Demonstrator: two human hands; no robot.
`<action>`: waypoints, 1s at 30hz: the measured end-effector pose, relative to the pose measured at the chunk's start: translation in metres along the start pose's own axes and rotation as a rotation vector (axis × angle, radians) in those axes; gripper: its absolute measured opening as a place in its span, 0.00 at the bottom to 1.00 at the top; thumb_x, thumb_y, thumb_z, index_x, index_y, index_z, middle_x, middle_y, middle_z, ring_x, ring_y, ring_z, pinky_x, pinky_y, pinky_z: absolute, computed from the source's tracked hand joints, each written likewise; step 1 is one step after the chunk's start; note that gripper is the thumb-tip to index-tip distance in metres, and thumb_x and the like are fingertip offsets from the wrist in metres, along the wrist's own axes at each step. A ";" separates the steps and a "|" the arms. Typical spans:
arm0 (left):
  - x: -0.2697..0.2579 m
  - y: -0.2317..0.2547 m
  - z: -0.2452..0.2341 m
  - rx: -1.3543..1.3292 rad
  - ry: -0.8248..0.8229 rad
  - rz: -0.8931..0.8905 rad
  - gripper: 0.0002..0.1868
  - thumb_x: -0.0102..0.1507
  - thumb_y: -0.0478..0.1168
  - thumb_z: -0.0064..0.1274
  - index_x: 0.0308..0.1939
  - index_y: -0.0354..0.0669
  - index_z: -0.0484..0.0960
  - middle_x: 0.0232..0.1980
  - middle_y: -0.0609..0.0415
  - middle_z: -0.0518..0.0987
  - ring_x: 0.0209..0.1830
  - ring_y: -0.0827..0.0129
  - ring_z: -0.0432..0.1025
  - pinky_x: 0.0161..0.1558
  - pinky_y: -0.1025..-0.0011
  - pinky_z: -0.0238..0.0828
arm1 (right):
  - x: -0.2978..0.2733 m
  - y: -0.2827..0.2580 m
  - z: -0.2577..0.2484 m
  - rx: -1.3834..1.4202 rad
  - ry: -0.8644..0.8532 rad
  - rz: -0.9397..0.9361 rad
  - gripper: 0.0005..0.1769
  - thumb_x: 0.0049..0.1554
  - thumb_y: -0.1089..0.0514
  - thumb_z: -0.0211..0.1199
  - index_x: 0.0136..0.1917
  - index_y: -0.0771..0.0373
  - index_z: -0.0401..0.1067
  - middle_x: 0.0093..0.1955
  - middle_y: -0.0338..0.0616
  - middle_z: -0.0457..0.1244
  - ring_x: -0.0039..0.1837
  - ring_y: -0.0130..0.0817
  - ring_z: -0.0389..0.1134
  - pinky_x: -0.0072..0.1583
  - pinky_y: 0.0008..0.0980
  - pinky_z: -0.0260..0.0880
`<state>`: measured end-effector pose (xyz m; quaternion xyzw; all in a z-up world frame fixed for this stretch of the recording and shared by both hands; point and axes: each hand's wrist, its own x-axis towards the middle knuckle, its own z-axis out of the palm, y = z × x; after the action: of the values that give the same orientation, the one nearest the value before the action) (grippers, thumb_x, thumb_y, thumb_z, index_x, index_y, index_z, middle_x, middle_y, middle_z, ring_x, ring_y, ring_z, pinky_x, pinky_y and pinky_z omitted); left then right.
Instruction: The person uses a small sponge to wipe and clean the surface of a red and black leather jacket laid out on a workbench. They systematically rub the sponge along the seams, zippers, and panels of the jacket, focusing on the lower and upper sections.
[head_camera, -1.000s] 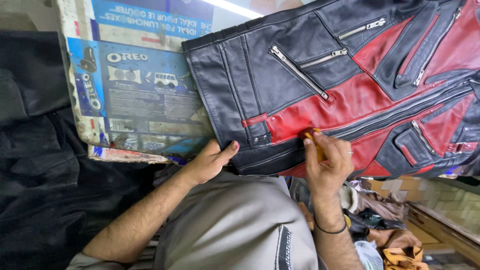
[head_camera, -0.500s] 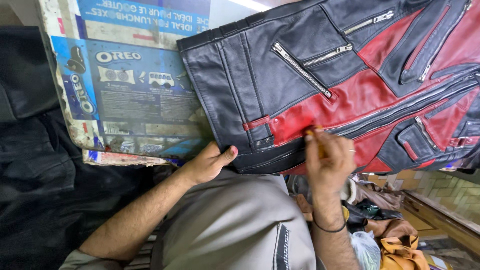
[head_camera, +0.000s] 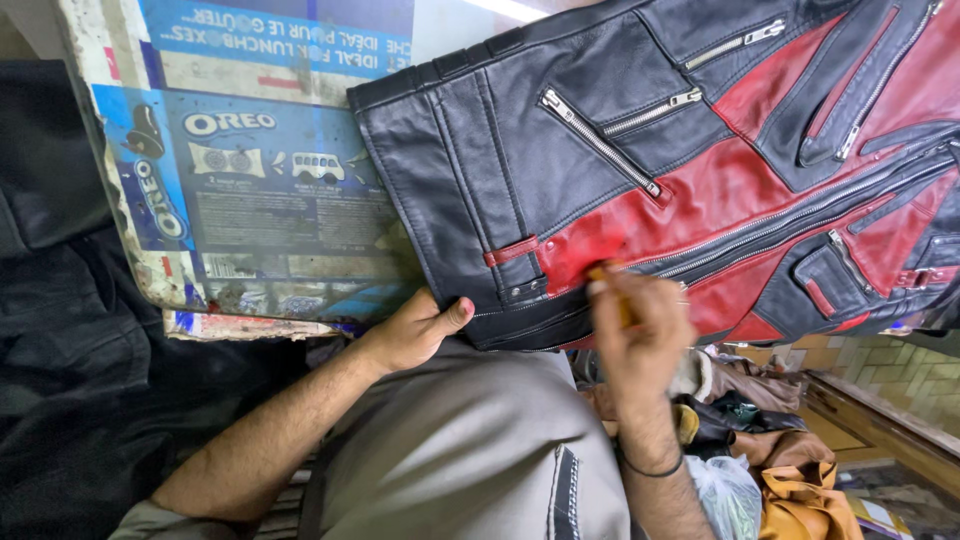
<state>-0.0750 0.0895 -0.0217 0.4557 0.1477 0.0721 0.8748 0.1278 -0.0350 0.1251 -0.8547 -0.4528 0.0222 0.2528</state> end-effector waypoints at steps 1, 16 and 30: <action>0.001 0.000 0.000 -0.010 0.000 -0.008 0.34 0.73 0.57 0.42 0.72 0.32 0.69 0.72 0.48 0.73 0.74 0.65 0.63 0.74 0.65 0.56 | 0.000 0.000 0.001 0.088 -0.048 -0.006 0.10 0.56 0.68 0.73 0.50 0.64 0.76 0.48 0.45 0.70 0.51 0.38 0.70 0.55 0.35 0.71; 0.000 0.001 0.001 -0.012 0.002 -0.012 0.35 0.73 0.58 0.43 0.72 0.33 0.68 0.72 0.48 0.72 0.74 0.65 0.63 0.74 0.65 0.56 | 0.007 0.011 0.010 -0.108 0.125 0.009 0.10 0.58 0.68 0.74 0.52 0.65 0.76 0.49 0.46 0.70 0.50 0.38 0.69 0.55 0.35 0.69; 0.001 0.000 0.000 -0.052 -0.010 -0.049 0.34 0.72 0.57 0.43 0.72 0.33 0.69 0.72 0.49 0.73 0.73 0.65 0.63 0.73 0.65 0.56 | 0.023 0.015 0.011 -0.024 0.053 -0.060 0.10 0.56 0.68 0.73 0.50 0.64 0.76 0.49 0.45 0.70 0.50 0.38 0.70 0.54 0.34 0.70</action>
<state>-0.0741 0.0894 -0.0217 0.4296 0.1526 0.0521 0.8885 0.1499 -0.0194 0.1130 -0.8440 -0.4717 -0.0132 0.2549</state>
